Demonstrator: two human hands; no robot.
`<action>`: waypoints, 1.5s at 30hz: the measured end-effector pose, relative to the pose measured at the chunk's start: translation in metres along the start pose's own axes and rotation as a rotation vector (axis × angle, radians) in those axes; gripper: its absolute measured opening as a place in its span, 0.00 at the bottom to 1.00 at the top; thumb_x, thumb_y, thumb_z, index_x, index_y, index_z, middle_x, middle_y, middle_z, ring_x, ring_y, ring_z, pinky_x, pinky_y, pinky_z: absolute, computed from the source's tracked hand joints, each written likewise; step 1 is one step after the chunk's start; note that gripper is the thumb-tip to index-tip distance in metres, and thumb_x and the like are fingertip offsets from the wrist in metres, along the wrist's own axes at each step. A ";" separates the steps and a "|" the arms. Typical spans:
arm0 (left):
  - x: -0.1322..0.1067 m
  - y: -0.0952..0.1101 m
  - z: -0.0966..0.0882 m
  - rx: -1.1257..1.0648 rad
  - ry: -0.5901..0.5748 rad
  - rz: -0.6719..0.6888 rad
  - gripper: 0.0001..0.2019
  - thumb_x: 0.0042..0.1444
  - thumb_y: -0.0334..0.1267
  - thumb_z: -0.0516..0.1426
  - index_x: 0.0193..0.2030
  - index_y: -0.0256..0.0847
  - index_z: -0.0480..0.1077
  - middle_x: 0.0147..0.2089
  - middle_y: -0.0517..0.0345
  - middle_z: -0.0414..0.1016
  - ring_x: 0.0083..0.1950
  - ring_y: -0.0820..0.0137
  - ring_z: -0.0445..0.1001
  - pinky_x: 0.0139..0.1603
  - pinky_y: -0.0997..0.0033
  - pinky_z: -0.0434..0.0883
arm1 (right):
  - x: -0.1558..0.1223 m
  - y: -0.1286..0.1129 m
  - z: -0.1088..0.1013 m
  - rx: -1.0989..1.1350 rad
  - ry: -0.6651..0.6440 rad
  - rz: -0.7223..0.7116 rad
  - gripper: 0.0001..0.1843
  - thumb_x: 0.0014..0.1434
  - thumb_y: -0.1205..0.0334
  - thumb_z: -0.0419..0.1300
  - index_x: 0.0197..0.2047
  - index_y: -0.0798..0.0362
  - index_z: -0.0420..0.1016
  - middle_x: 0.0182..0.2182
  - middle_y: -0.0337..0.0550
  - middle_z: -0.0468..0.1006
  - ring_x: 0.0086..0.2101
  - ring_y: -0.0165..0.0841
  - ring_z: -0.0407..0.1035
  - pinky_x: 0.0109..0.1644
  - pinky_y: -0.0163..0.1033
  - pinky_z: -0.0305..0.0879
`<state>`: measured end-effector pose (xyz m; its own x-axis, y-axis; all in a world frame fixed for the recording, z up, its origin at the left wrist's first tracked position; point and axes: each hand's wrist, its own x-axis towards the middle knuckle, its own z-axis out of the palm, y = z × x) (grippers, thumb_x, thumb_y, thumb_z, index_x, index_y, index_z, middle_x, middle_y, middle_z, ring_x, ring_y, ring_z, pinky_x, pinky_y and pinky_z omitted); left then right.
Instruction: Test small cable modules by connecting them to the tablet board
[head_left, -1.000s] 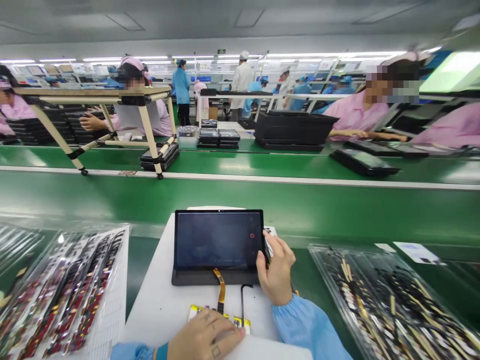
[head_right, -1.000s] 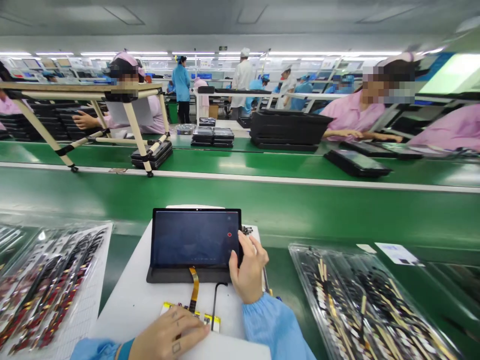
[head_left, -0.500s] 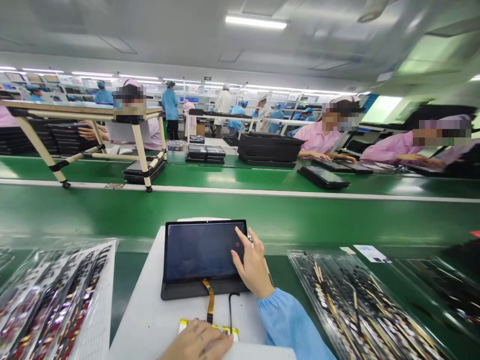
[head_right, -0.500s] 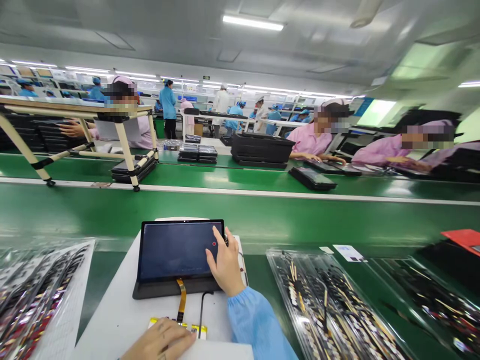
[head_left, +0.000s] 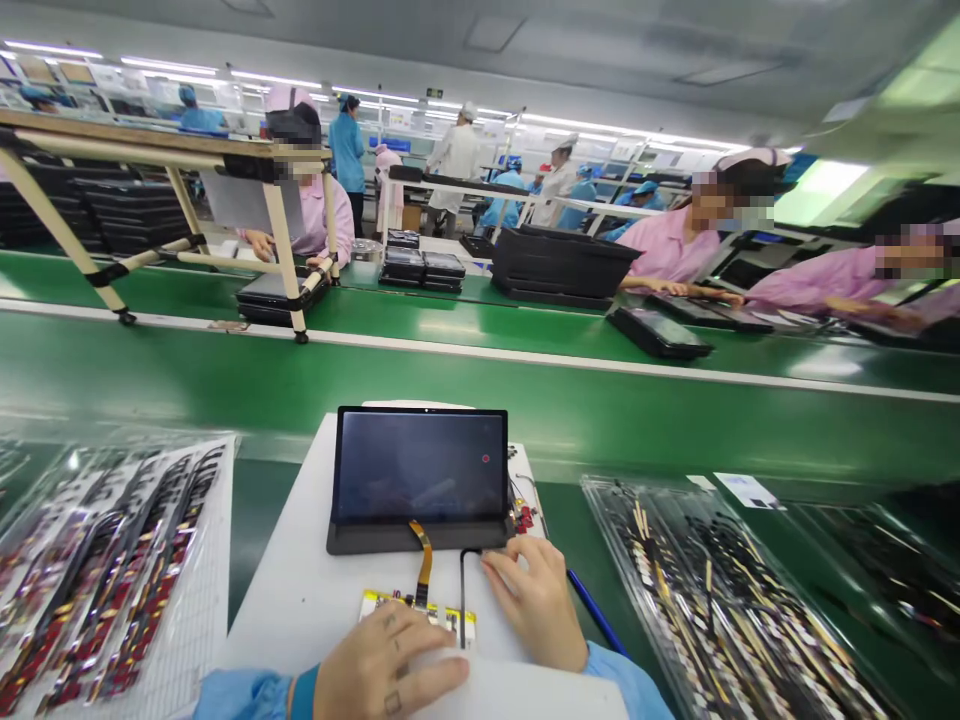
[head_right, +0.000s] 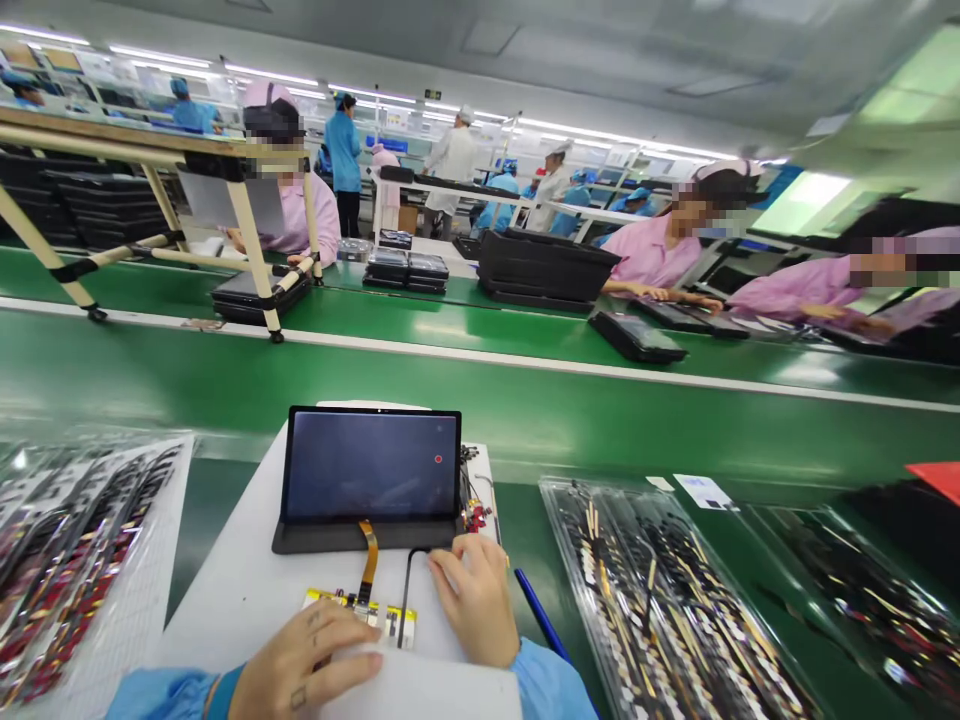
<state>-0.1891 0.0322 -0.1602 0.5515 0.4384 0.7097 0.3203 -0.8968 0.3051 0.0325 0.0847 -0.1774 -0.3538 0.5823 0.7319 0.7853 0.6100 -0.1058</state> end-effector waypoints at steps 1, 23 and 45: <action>0.000 0.000 0.000 0.005 -0.007 0.000 0.17 0.67 0.38 0.38 0.56 0.38 0.59 0.39 0.49 0.76 0.37 0.67 0.75 0.39 0.69 0.69 | -0.002 -0.001 0.001 -0.005 -0.006 -0.003 0.11 0.62 0.64 0.51 0.31 0.50 0.70 0.25 0.38 0.65 0.31 0.31 0.60 0.36 0.37 0.56; -0.002 0.001 0.006 0.041 -0.213 0.035 0.11 0.65 0.37 0.45 0.49 0.40 0.64 0.39 0.53 0.75 0.35 0.70 0.72 0.37 0.71 0.66 | 0.008 -0.010 -0.022 0.138 0.043 -0.113 0.09 0.61 0.73 0.49 0.35 0.53 0.67 0.26 0.39 0.74 0.29 0.29 0.68 0.32 0.34 0.68; 0.011 -0.091 -0.017 -0.011 0.949 -0.721 0.17 0.54 0.41 0.53 0.50 0.41 0.63 0.49 0.51 0.65 0.51 0.62 0.65 0.54 0.61 0.60 | -0.026 0.011 -0.030 -0.154 0.027 -0.323 0.13 0.58 0.74 0.53 0.42 0.51 0.72 0.36 0.38 0.78 0.38 0.31 0.71 0.42 0.37 0.64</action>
<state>-0.2250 0.1175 -0.1688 -0.5441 0.6270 0.5576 0.3137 -0.4644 0.8282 0.0656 0.0602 -0.1778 -0.5843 0.3573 0.7286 0.7033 0.6710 0.2349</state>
